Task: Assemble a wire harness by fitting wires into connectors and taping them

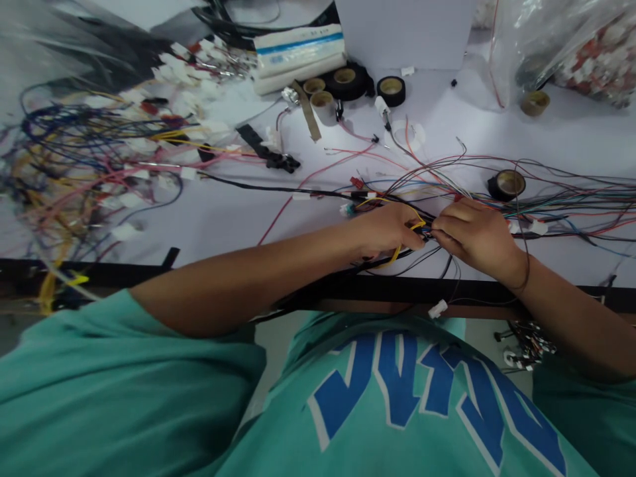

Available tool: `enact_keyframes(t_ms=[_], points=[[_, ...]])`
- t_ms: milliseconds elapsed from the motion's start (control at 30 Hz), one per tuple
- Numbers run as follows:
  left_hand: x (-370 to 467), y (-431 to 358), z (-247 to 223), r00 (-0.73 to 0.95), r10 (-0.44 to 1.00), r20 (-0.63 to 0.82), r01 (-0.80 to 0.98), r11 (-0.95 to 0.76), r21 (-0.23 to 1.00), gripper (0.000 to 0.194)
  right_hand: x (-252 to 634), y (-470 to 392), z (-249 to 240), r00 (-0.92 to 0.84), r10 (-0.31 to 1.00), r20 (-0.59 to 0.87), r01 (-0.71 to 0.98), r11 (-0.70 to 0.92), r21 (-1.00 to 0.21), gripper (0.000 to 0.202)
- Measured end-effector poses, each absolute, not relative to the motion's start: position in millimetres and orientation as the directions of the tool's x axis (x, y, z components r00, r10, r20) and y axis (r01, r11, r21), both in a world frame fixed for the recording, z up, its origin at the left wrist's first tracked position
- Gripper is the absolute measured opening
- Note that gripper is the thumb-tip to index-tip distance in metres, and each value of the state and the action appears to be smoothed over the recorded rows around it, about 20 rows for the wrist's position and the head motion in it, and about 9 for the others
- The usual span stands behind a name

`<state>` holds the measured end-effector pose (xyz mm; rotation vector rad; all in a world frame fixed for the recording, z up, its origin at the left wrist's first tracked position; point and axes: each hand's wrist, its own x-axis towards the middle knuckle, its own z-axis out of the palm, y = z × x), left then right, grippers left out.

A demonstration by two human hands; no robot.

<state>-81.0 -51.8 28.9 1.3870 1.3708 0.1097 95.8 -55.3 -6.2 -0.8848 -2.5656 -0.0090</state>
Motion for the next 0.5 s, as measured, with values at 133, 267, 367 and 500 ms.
enact_keyframes(t_ms=[133, 267, 367, 500], points=[[-80, -51, 32, 0.351, 0.7, -0.622, 0.59, 0.351, 0.728, 0.021, 95, -56, -8, -0.697, 0.596, 0.399, 0.609, 0.786, -0.111, 0.03], [-82, -50, 25, 0.429, 0.697, -0.575, 0.51, 0.338, 0.791, 0.021, 95, -58, -10, -0.679, 0.619, 0.394, 0.637, 0.764, -0.104, 0.027], [-83, -51, 21, 0.461, 0.713, -0.529, 0.471, 0.309, 0.826, 0.018, 95, -58, -10, -0.682, 0.606, 0.409, 0.633, 0.769, -0.084, 0.026], [-81, -54, 21, 0.441, 0.706, -0.554, 0.382, 0.41, 0.828, 0.018, 96, -59, -8, -0.695, 0.579, 0.427, 0.607, 0.79, -0.085, 0.027]])
